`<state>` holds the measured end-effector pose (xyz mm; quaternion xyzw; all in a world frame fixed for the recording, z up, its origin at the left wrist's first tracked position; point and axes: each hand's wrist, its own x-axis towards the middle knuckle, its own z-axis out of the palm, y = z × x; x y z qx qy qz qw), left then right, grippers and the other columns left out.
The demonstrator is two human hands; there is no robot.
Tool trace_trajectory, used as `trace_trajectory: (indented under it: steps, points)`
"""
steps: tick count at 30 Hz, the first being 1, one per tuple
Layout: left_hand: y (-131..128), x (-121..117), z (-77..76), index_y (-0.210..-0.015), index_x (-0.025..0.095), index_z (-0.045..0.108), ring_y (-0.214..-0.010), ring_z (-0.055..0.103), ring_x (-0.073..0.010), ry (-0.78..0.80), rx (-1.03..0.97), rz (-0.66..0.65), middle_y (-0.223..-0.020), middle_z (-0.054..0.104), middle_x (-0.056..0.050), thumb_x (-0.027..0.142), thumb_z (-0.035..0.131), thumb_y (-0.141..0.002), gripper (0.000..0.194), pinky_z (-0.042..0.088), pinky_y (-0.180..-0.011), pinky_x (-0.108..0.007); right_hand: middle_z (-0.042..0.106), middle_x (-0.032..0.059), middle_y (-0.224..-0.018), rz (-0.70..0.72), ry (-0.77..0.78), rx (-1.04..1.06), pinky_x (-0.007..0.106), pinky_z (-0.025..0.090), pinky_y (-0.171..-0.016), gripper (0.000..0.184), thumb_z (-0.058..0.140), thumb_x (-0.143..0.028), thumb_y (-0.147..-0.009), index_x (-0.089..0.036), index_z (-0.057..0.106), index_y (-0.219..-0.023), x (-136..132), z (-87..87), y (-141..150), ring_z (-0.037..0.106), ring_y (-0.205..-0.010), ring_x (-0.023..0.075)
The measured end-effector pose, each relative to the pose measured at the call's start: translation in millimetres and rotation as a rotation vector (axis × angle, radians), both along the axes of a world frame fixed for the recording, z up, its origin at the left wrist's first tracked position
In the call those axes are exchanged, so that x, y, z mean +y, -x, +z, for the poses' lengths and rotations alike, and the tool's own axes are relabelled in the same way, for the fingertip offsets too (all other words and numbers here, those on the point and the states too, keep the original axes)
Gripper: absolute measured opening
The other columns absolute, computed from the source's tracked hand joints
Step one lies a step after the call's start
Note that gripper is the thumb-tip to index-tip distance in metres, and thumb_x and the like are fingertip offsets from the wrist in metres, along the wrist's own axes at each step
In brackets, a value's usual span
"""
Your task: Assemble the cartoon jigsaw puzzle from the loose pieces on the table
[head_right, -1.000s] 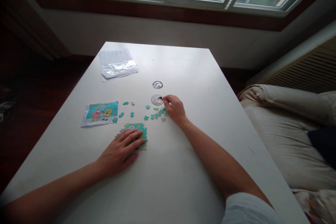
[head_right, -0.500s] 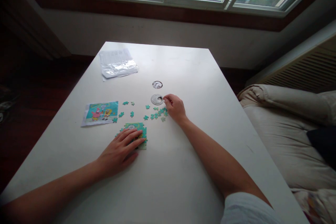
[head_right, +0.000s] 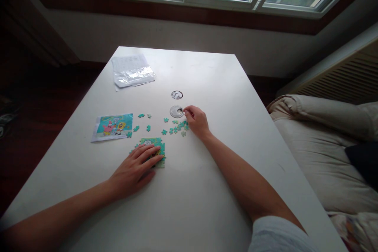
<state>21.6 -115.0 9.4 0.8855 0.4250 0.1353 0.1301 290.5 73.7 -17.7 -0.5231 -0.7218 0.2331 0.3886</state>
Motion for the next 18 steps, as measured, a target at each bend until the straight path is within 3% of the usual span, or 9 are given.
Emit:
trace_trajectory:
  steps: [7,12,18]
  points:
    - [-0.1,0.2,-0.3,-0.145,0.027,0.052,-0.143,0.041,-0.0304,-0.001,-0.024,0.0,-0.152,0.049,-0.009,0.026,0.054,-0.096,0.05,0.035,-0.121,-0.055,0.07,0.0019,-0.082,0.003,0.052,0.085,0.031,0.046,-0.068,0.02,0.054,-0.032,-0.092,-0.022,0.071,-0.096,2.2,-2.8,-0.6,0.059,-0.07,0.0171]
    - [0.6,0.9,3.7,-0.144,0.026,0.052,-0.144,0.039,-0.0302,0.028,-0.024,-0.048,-0.154,0.048,-0.008,0.027,0.055,-0.095,0.049,0.033,-0.122,-0.055,0.067,0.0007,-0.075,-0.015,0.151,0.367,0.031,0.048,-0.074,0.021,0.056,-0.036,-0.09,-0.021,0.07,-0.092,10.3,-5.2,-2.1,0.062,-0.074,0.0169]
    - [1.7,-0.2,7.0,-0.142,0.025,0.052,-0.143,0.04,-0.026,0.054,-0.076,-0.142,-0.154,0.048,-0.006,0.026,0.054,-0.096,0.046,0.033,-0.123,-0.05,0.064,0.0007,-0.072,-0.091,0.218,0.631,0.029,0.047,-0.067,0.019,0.059,-0.038,-0.087,-0.02,0.066,-0.091,20.4,-6.6,-7.6,0.058,-0.067,0.0144]
